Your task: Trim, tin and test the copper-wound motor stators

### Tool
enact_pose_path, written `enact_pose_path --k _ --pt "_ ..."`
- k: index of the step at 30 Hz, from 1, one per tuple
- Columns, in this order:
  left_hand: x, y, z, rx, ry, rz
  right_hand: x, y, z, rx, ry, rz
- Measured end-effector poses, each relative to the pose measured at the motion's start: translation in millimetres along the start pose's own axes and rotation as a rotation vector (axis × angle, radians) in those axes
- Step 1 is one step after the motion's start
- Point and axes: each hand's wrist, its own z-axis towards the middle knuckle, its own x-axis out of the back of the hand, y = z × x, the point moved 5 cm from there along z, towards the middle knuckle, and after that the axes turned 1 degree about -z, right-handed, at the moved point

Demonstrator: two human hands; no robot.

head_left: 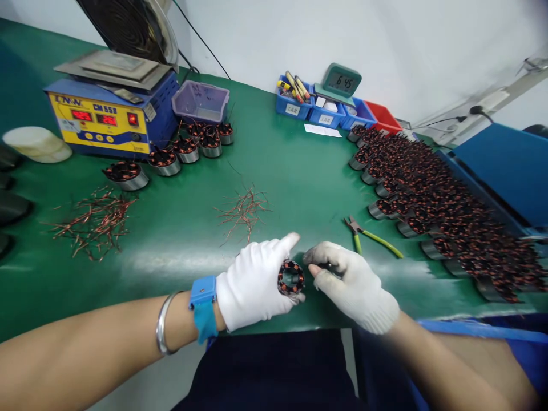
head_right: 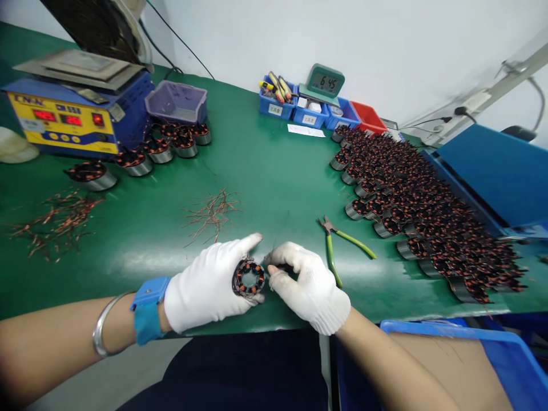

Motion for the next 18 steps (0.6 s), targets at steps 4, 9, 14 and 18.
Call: enact_pose_path --k 4,9,14,18 --pt "1.1 -0.7 0.7 0.001 0.000 -0.006 3.9 0.6 1.3 0.009 0.021 -0.002" --pt "2.1 -1.0 0.4 -0.004 -0.014 -0.028 4.4 2.7 3.2 0.005 0.025 0.016" --pt "2.7 -1.3 0.8 -0.004 -0.009 -0.025 9.5 2.8 3.2 -0.038 0.141 0.111" --pt "3.5 -0.9 0.0 0.013 -0.029 -0.009 14.4 4.1 2.0 -0.002 0.158 0.152"
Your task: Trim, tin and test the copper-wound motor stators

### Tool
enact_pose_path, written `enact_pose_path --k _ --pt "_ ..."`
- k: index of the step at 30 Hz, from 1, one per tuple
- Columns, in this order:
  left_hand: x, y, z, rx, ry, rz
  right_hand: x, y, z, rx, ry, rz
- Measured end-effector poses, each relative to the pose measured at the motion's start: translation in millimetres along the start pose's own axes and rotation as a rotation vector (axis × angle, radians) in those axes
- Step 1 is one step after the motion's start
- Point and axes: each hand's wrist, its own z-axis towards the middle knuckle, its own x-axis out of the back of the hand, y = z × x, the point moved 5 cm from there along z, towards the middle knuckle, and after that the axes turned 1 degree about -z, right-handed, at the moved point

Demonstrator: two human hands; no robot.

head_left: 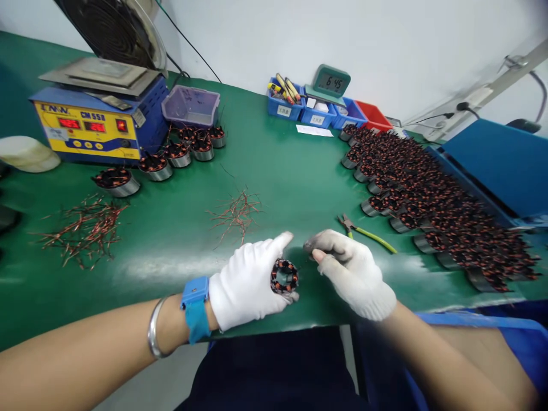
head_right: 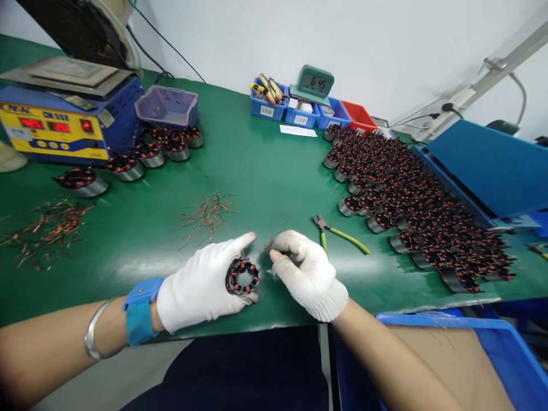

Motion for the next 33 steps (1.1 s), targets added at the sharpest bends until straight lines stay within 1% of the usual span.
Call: enact_pose_path --k 2,5,7,11,15,17,22,25,28,30,31,33 --pt "0.7 0.6 -0.3 -0.005 -0.002 -0.002 1.9 1.1 0.2 0.000 0.015 0.053" --pt "1.5 1.0 -0.2 -0.016 0.000 -0.005 3.2 1.1 2.0 -0.024 0.079 0.147" --pt "1.8 0.9 0.1 -0.021 0.006 0.000 2.2 -1.2 4.1 -0.033 0.095 0.171" --pt "1.7 0.3 -0.1 -0.017 0.004 0.012 3.1 -1.5 6.4 -0.082 0.049 0.198" --pt "2.5 0.6 -1.4 -0.032 0.006 0.021 8.8 12.5 5.6 -0.210 0.009 0.191" --pt "3.1 1.2 -2.2 -0.048 0.004 0.031 9.8 21.3 7.4 -0.261 0.020 0.172" --pt "3.9 3.2 -3.4 -0.091 -0.012 0.078 -0.9 34.9 18.6 -0.291 0.065 0.200" --pt "4.0 5.2 -4.3 -0.127 -0.016 0.129 -8.1 36.4 21.2 -0.300 0.066 0.274" --pt "3.7 6.3 -4.6 -0.139 -0.027 0.146 -6.8 33.3 17.4 -0.318 0.059 0.361" --pt "3.6 6.3 -4.2 -0.127 -0.035 0.137 -2.4 27.8 12.5 -0.288 0.012 0.428" --pt "3.5 6.2 -3.8 -0.117 -0.039 0.133 -0.1 23.9 9.7 -0.251 -0.037 0.459" --pt "3.5 6.4 -3.0 -0.100 -0.046 0.127 3.6 15.3 2.9 -0.152 -0.178 0.499"
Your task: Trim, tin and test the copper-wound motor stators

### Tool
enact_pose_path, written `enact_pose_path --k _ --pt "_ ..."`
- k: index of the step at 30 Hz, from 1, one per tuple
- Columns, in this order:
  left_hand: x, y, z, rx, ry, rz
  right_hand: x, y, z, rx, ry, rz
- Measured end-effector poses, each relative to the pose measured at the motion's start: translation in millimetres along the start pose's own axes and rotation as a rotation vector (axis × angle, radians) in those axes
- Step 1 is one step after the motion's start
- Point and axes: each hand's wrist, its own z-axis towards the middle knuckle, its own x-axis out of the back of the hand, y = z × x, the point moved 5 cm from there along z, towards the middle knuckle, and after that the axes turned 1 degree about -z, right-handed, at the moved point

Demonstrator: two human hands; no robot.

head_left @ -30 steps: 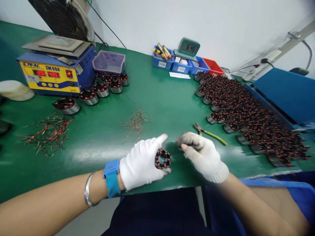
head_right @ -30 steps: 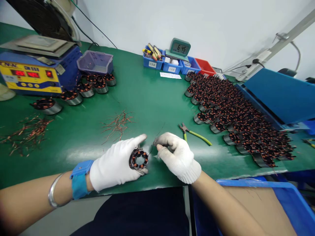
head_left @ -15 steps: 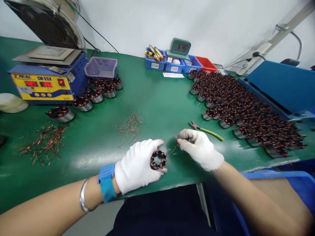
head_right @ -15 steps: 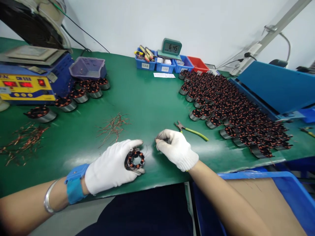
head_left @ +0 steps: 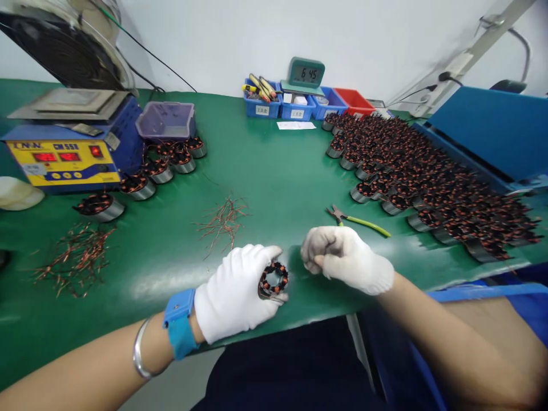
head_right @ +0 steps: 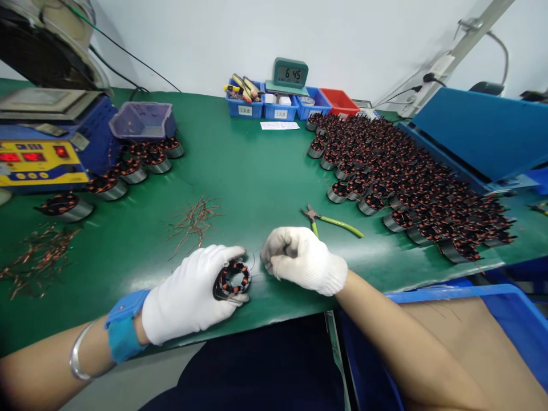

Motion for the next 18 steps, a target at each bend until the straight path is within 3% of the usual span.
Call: enact_pose_path --k 3,6,11,18 --pt "-0.2 2.2 0.8 -0.005 -0.009 -0.019 -3.7 -6.1 -12.8 0.053 -0.238 0.001" --pt "-0.4 5.8 -0.1 -0.057 0.013 -0.016 -6.1 -5.0 -20.7 0.022 -0.366 0.071" --pt "-1.1 7.6 -5.6 -0.162 0.080 0.052 -8.7 -6.0 -23.1 -0.013 -0.404 0.123" --pt "-2.1 8.6 -8.7 -0.198 0.102 0.031 -11.3 -13.5 -20.5 0.131 -0.421 0.067"
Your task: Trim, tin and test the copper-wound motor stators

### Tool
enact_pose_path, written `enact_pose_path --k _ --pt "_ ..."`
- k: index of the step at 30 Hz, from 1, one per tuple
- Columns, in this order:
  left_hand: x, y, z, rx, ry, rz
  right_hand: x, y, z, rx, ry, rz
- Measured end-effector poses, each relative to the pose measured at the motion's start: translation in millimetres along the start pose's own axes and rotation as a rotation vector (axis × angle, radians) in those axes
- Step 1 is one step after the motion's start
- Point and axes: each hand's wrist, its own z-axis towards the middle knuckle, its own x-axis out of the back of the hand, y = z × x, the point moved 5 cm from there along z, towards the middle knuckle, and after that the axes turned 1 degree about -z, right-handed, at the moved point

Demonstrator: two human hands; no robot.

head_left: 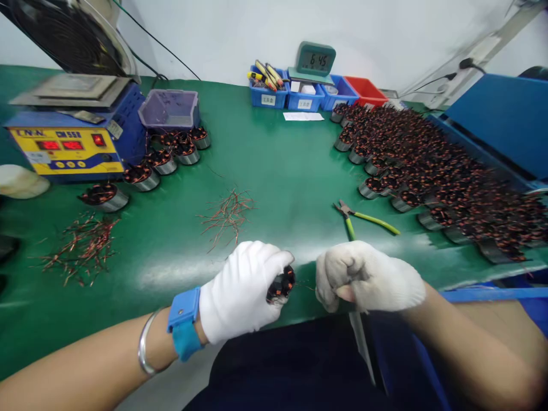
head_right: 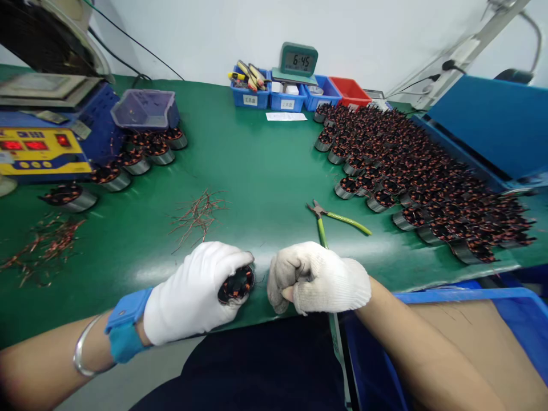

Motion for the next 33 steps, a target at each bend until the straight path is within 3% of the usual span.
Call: enact_pose_path --k 9,12,16,20,23,26,30,33 --pt "-1.6 -2.1 6.2 0.108 -0.102 -0.060 -24.0 -22.5 8.0 0.098 -0.002 -0.287" --pt "1.0 0.1 9.3 0.121 -0.127 -0.054 -25.6 -35.2 14.9 0.199 0.150 -0.475" --pt "1.5 2.5 10.6 0.095 -0.138 -0.051 -5.5 -33.0 16.0 0.238 0.442 -0.685" --pt "-1.5 1.2 7.4 0.073 -0.148 -0.046 11.8 -18.6 12.2 0.182 0.531 -0.689" --pt "-0.2 -1.3 5.3 0.082 -0.081 -0.026 13.6 -17.2 10.3 0.160 0.524 -0.637" --pt "-0.5 -2.7 5.3 0.101 -0.091 -0.020 5.9 -27.0 9.4 0.207 0.446 -0.575" --pt "0.8 -1.0 6.4 0.095 -0.087 -0.019 -15.1 -39.5 2.9 0.244 0.203 -0.568" --pt "1.8 0.8 5.1 0.075 -0.003 -0.005 -28.3 -35.4 -7.1 0.100 0.017 -0.582"
